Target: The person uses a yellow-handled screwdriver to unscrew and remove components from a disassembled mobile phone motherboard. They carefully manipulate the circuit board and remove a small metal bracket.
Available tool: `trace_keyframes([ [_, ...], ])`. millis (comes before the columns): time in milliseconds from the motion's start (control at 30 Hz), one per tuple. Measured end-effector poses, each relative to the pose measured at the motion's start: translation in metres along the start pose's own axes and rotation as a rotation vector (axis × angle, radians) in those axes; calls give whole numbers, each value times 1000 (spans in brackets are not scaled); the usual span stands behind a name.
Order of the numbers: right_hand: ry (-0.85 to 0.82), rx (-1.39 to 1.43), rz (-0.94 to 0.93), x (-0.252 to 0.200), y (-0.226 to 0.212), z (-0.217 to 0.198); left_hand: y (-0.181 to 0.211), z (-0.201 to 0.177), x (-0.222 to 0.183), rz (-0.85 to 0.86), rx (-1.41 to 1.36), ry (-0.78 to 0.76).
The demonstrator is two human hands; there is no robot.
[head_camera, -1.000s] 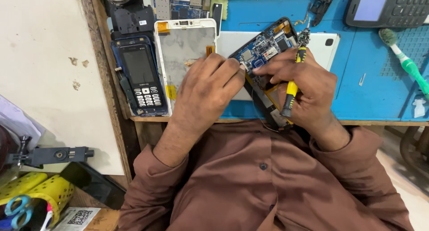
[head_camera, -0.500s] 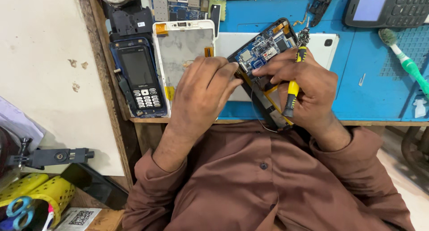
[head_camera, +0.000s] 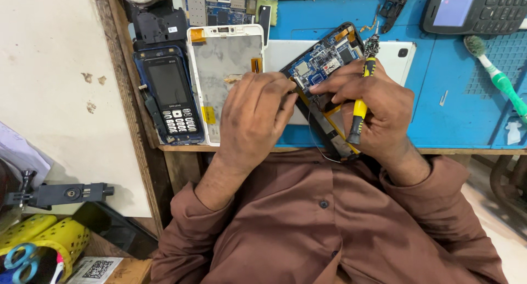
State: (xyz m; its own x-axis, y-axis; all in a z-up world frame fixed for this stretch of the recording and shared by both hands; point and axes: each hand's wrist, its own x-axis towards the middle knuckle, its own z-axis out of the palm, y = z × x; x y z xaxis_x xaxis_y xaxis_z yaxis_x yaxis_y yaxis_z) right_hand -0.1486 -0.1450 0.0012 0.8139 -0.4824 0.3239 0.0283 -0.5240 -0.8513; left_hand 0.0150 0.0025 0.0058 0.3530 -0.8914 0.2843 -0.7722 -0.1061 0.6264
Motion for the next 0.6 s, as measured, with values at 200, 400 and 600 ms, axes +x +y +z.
trace_keyframes([
  [200,0,-38,-11,2,-3,0,-2,4,-1,-12,-28,23],
  [400,16,-224,-18,6,-6,9,-3,5,-4,-22,-50,61],
  [600,-74,-327,-16,12,-14,14,-2,4,-7,-46,3,69],
])
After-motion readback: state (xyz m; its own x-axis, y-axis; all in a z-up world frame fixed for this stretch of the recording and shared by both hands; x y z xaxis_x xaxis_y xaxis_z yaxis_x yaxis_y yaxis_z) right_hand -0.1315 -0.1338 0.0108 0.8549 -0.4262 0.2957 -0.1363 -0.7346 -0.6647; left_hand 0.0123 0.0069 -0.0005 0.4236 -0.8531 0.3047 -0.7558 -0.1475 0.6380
